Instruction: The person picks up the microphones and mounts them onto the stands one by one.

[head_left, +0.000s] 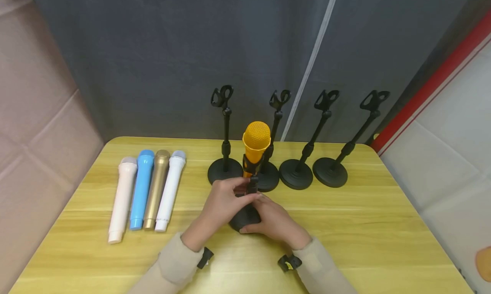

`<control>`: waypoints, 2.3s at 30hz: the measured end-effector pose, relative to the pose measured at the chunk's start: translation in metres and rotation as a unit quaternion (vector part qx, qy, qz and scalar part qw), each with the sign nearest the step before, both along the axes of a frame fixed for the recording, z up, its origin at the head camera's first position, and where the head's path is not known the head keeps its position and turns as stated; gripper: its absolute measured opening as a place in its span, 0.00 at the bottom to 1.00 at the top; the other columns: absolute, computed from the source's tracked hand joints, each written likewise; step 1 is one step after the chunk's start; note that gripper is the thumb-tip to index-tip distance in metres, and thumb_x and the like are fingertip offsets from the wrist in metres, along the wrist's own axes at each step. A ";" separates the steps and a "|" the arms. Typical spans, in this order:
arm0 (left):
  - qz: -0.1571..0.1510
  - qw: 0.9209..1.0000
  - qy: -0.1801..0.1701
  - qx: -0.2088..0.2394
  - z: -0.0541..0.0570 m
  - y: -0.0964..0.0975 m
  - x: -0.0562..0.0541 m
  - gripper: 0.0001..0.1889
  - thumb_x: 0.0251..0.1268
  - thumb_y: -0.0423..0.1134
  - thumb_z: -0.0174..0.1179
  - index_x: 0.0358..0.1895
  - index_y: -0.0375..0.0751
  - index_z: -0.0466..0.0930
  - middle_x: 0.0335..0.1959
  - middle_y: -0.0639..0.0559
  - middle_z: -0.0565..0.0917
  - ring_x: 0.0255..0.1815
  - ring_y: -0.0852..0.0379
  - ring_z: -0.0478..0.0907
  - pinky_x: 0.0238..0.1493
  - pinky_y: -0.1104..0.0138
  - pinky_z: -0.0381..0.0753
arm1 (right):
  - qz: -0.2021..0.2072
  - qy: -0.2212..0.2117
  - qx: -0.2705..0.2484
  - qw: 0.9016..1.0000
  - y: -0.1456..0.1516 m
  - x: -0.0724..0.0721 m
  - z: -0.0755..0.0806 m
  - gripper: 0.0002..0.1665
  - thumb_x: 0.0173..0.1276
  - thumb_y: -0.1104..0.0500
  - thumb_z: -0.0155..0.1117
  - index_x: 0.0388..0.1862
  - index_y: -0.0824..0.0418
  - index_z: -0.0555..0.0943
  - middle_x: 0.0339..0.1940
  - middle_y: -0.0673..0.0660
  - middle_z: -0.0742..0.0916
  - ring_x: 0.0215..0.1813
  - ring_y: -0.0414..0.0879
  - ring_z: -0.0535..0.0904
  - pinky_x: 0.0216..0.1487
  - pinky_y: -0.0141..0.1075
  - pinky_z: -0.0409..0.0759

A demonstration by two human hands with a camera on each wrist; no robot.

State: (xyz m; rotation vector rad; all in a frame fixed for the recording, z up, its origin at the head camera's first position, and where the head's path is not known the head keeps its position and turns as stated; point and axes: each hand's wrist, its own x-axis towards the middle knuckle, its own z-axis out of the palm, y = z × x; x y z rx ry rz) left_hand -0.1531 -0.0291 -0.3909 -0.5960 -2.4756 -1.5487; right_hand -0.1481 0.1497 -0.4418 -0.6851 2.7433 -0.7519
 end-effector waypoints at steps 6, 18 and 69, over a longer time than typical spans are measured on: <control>-0.031 0.999 0.009 -0.001 -0.003 -0.002 -0.003 0.14 0.57 0.36 0.75 0.47 0.38 0.88 0.43 0.45 0.91 0.41 0.54 0.90 0.44 0.65 0.89 | 0.000 -0.002 0.006 1.000 0.000 0.000 -0.001 0.57 0.57 0.37 0.77 0.79 0.58 0.64 0.80 0.58 0.68 0.78 0.55 0.67 0.75 0.52 0.70; -0.051 0.997 0.012 -0.052 -0.004 -0.006 -0.004 0.16 0.64 0.42 0.70 0.51 0.37 0.87 0.45 0.46 0.91 0.42 0.55 0.90 0.44 0.68 0.88 | 0.002 0.005 -0.001 1.000 -0.001 0.000 0.001 0.58 0.56 0.38 0.78 0.80 0.55 0.63 0.80 0.55 0.69 0.77 0.53 0.69 0.74 0.50 0.71; -0.106 0.838 0.080 -0.529 -0.024 0.009 0.032 0.36 0.56 0.55 0.74 0.65 0.39 0.79 0.68 0.40 0.78 0.67 0.45 0.79 0.50 0.69 0.87 | -0.021 0.115 0.046 0.992 0.012 0.033 0.003 0.47 0.52 0.41 0.82 0.64 0.66 0.78 0.68 0.61 0.80 0.66 0.56 0.80 0.63 0.49 0.81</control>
